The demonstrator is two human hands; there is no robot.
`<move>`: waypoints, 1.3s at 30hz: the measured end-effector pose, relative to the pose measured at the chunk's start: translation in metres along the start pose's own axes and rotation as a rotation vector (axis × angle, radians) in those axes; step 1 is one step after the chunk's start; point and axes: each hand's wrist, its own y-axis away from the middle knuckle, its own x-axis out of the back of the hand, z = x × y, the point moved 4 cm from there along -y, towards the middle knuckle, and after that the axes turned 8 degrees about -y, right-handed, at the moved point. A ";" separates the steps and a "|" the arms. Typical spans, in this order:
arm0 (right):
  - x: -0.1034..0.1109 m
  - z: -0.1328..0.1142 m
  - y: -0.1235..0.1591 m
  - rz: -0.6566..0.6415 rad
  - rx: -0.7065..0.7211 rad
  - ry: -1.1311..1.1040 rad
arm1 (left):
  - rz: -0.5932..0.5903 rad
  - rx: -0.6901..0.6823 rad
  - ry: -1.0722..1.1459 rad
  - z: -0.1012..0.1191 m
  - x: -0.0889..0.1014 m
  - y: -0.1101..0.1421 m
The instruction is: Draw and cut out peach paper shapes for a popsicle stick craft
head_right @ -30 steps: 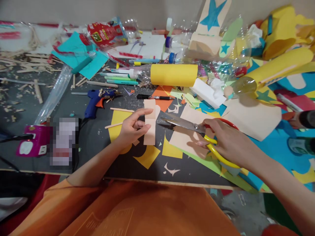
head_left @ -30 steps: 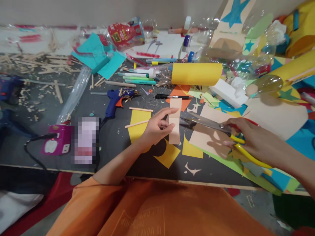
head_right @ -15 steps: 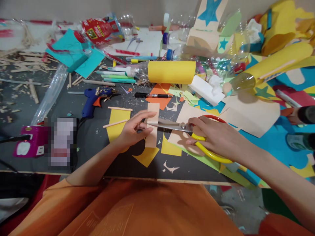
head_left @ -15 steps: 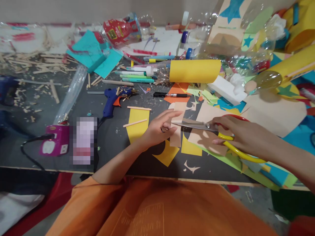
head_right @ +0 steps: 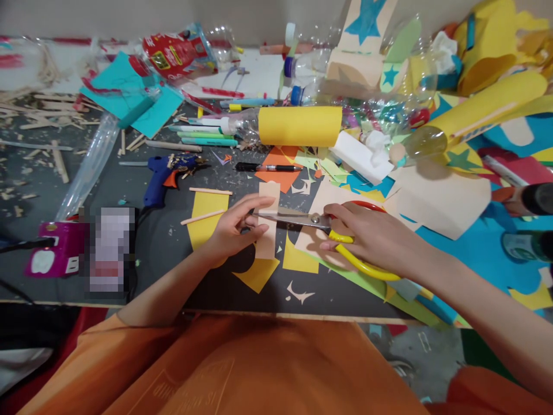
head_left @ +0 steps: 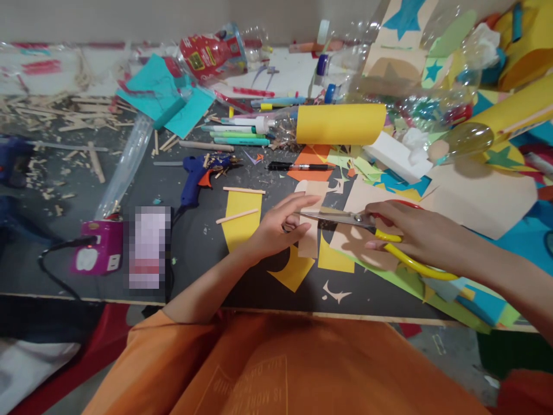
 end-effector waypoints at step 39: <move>-0.002 0.016 0.003 -0.004 0.000 -0.001 | 0.022 0.014 -0.142 -0.004 0.001 -0.003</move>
